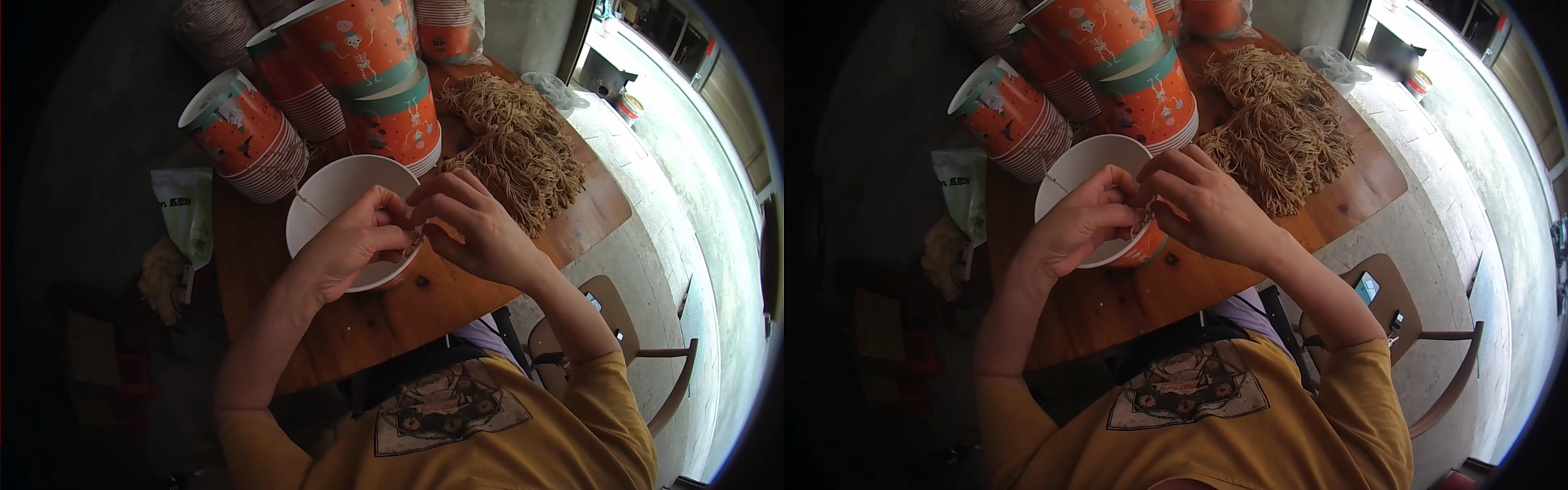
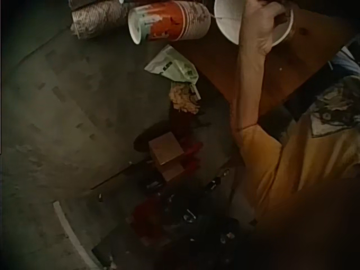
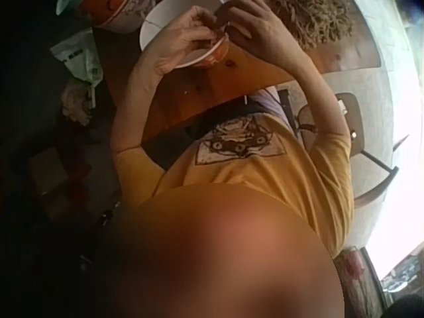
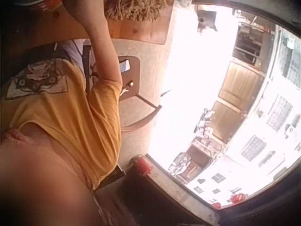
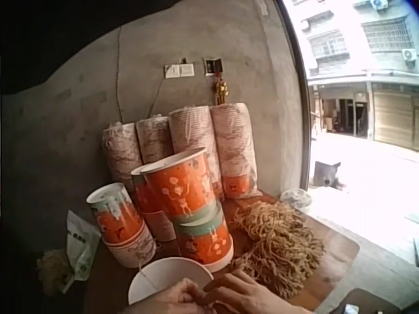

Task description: Thread thin brown cords through pre-punched holes in paper bowls for packaging.

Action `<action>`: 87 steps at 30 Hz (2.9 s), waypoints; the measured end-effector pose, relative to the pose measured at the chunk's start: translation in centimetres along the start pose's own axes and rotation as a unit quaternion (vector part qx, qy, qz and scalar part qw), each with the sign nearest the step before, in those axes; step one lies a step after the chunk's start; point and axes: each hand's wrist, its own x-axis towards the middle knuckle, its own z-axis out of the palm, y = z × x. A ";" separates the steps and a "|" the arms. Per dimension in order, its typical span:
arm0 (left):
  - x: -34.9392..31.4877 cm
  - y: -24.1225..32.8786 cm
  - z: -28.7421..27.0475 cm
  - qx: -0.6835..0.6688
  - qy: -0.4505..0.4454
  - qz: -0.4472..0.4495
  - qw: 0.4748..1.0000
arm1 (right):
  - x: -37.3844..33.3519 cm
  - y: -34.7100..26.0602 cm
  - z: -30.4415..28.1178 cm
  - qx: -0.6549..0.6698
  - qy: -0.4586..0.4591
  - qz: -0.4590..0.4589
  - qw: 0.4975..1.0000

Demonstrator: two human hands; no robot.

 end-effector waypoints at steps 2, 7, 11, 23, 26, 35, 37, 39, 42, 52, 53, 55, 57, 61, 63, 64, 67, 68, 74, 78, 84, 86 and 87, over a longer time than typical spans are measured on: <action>0.0 0.0 -0.2 -0.002 -0.001 -0.002 1.000 | 0.0 -0.1 0.1 0.017 0.010 0.005 1.000; 0.2 -0.1 -0.4 -0.010 -0.017 0.000 1.000 | 0.0 -0.1 0.1 0.034 0.009 0.009 0.999; -0.2 0.0 -0.2 0.020 -0.026 0.016 0.999 | -0.1 -0.1 0.6 0.076 0.036 0.006 0.996; -0.4 0.4 0.3 0.046 -0.036 -0.016 0.998 | 0.2 -1.1 -1.3 0.337 -0.110 0.328 0.876; -0.5 0.1 -0.1 0.063 -0.053 0.007 0.997 | 0.0 0.3 0.2 0.458 -0.088 0.224 0.856; -0.7 -0.6 0.3 0.124 -0.024 0.065 0.990 | 0.0 -1.9 -0.6 0.123 -0.040 0.190 0.973; -0.9 -0.4 0.6 0.198 0.012 0.073 0.977 | -0.2 -2.0 -0.6 0.113 -0.044 0.196 0.973; -0.7 -1.0 0.2 0.243 0.015 0.125 0.962 | -0.1 -2.2 -0.5 0.086 -0.035 0.196 0.976; -0.7 -1.4 0.2 0.296 0.019 0.197 0.934 | -0.1 -2.1 -0.3 0.076 -0.024 0.174 0.982; -0.7 -1.6 -0.4 0.218 0.017 0.187 0.958 | 0.1 -2.4 -0.4 -0.134 0.029 -0.001 0.991; -0.9 -1.6 -0.1 0.227 0.025 0.190 0.955 | 0.1 -2.5 -0.6 -0.151 0.029 -0.015 0.988; -1.0 -1.5 0.3 0.249 0.043 0.199 0.947 | -0.1 -1.8 -0.3 -0.182 0.049 -0.051 0.981; -1.2 -1.5 0.5 0.278 0.051 0.208 0.936 | -0.3 -2.2 -0.1 -0.217 0.044 -0.050 0.974; -1.1 -1.5 0.7 0.334 0.063 0.211 0.916 | -0.6 -1.9 0.5 -0.155 0.040 -0.001 0.987; -1.3 -1.7 0.6 0.336 0.063 0.210 0.916 | -0.5 -1.9 0.9 -0.137 0.039 0.001 0.990; -1.3 -1.7 0.5 0.344 0.061 0.223 0.910 | -0.4 -1.8 0.8 -0.140 0.039 0.002 0.989; -1.1 -1.4 1.0 0.361 0.057 0.224 0.903 | -0.5 -1.4 1.1 -0.119 0.059 -0.004 0.991; -1.3 -1.3 1.1 0.372 0.065 0.212 0.901 | -0.4 -1.5 1.1 -0.119 0.059 -0.005 0.991; -1.3 -1.6 0.9 0.480 0.088 0.284 0.825 | -0.4 -1.5 1.0 -0.086 0.039 0.025 0.995; -1.3 -1.9 0.6 0.496 0.108 0.299 0.808 | -0.3 -1.3 0.8 -0.050 0.050 0.032 0.997; -1.4 -1.6 0.9 0.466 0.129 0.245 0.840 | -0.3 -1.5 0.8 -0.029 0.045 0.044 0.998; -1.4 -1.9 0.9 0.446 0.133 0.233 0.854 | -0.2 -1.5 0.9 -0.030 0.041 0.052 0.997; -1.4 -2.0 0.8 0.437 0.137 0.238 0.857 | -0.2 -1.5 0.9 -0.028 0.041 0.051 0.997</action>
